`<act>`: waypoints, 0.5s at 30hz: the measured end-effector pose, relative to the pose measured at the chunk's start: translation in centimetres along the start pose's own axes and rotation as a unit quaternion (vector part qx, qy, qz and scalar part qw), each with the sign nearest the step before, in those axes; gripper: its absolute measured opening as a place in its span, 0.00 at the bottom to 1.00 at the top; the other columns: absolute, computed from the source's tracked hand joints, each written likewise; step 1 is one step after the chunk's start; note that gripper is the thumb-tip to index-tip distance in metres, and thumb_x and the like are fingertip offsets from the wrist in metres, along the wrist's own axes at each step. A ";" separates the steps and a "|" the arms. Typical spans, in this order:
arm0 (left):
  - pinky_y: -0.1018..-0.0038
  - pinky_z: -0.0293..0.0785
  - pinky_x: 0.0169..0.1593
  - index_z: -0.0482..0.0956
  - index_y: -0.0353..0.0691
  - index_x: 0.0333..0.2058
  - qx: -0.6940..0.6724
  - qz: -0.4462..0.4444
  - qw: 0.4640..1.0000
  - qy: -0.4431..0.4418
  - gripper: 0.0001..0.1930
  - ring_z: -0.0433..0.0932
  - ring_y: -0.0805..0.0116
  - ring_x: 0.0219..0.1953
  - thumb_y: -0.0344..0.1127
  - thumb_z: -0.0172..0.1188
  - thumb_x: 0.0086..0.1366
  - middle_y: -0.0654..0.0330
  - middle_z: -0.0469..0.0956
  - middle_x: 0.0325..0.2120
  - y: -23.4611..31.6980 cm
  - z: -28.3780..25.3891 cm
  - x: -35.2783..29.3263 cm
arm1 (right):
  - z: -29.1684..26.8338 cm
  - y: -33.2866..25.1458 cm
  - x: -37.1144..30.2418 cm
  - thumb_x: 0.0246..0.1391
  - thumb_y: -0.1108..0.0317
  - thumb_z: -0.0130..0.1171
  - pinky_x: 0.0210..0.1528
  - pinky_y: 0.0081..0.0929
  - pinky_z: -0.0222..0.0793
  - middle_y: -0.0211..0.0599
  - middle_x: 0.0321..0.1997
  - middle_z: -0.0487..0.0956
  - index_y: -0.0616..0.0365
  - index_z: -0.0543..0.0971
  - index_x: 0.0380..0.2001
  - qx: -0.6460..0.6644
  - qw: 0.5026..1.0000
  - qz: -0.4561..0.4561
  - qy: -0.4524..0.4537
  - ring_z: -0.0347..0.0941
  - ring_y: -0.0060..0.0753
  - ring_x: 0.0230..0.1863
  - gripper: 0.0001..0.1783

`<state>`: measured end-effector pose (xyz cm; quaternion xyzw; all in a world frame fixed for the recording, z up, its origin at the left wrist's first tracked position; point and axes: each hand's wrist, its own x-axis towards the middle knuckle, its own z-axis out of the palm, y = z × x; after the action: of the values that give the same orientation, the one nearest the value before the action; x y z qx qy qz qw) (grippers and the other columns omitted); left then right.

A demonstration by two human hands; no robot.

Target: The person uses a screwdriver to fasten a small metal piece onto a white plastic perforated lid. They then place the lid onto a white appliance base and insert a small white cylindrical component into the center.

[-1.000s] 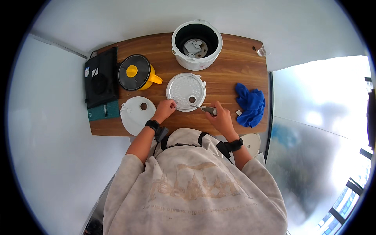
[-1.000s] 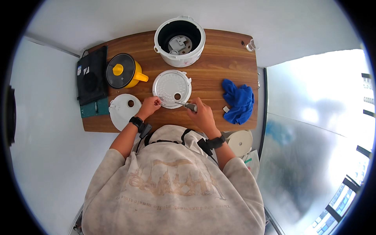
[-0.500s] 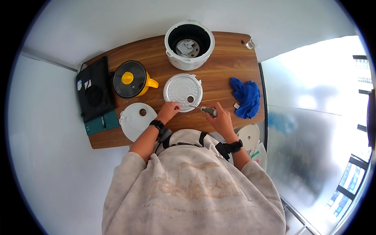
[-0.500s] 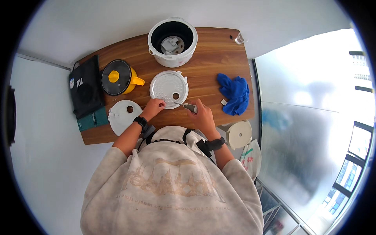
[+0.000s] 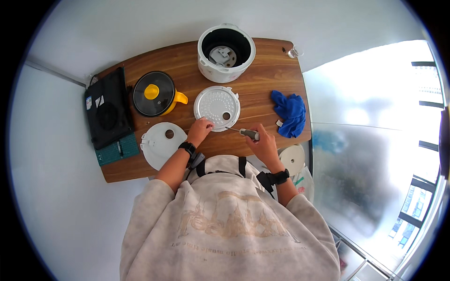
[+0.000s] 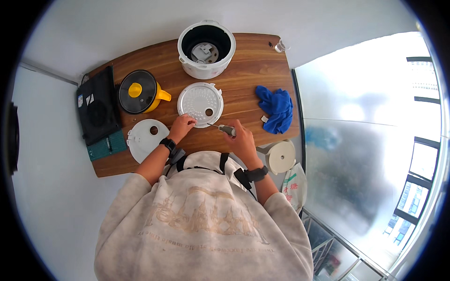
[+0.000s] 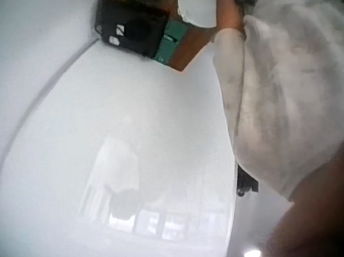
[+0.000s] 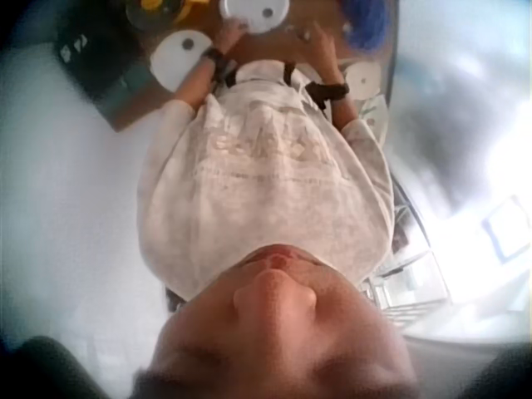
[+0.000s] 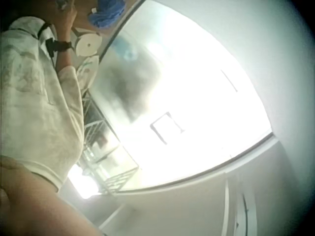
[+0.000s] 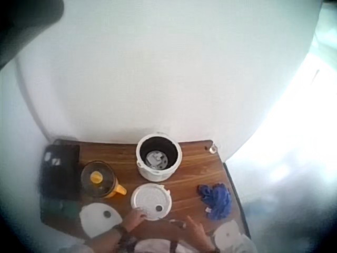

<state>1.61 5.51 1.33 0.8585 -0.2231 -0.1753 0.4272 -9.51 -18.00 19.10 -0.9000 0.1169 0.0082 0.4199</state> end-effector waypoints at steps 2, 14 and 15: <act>0.63 0.77 0.41 0.87 0.39 0.33 0.008 -0.002 1.000 0.003 0.05 0.81 0.53 0.36 0.30 0.66 0.56 0.51 0.82 0.31 -0.3 0.0 0.0 | 0.2 -0.5 -0.2 0.52 0.68 0.66 0.35 0.40 0.75 0.47 0.31 0.82 0.56 0.74 0.41 -0.006 1.000 -0.003 0.002 0.80 0.53 0.33 0.15; 0.68 0.79 0.39 0.86 0.37 0.34 -0.023 0.004 0.999 -0.026 0.06 0.84 0.58 0.33 0.28 0.64 0.57 0.53 0.84 0.30 -0.5 -0.2 -0.2 | 0.6 -2.6 -2.4 0.51 0.69 0.65 0.35 0.36 0.75 0.44 0.30 0.82 0.56 0.74 0.40 -0.027 0.999 0.022 0.025 0.80 0.47 0.31 0.14; 0.69 0.79 0.38 0.85 0.37 0.34 -0.031 0.001 0.999 -0.030 0.06 0.84 0.59 0.33 0.28 0.64 0.57 0.53 0.84 0.30 -0.5 -0.2 -0.1 | 0.6 -2.7 -2.7 0.51 0.69 0.65 0.35 0.36 0.75 0.44 0.30 0.82 0.56 0.74 0.40 -0.030 0.999 0.023 0.030 0.80 0.47 0.31 0.14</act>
<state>1.71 5.96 1.05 0.8391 -0.2314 -0.2071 0.4467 -11.45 -15.34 21.09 -0.9091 0.1499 -0.0051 0.3886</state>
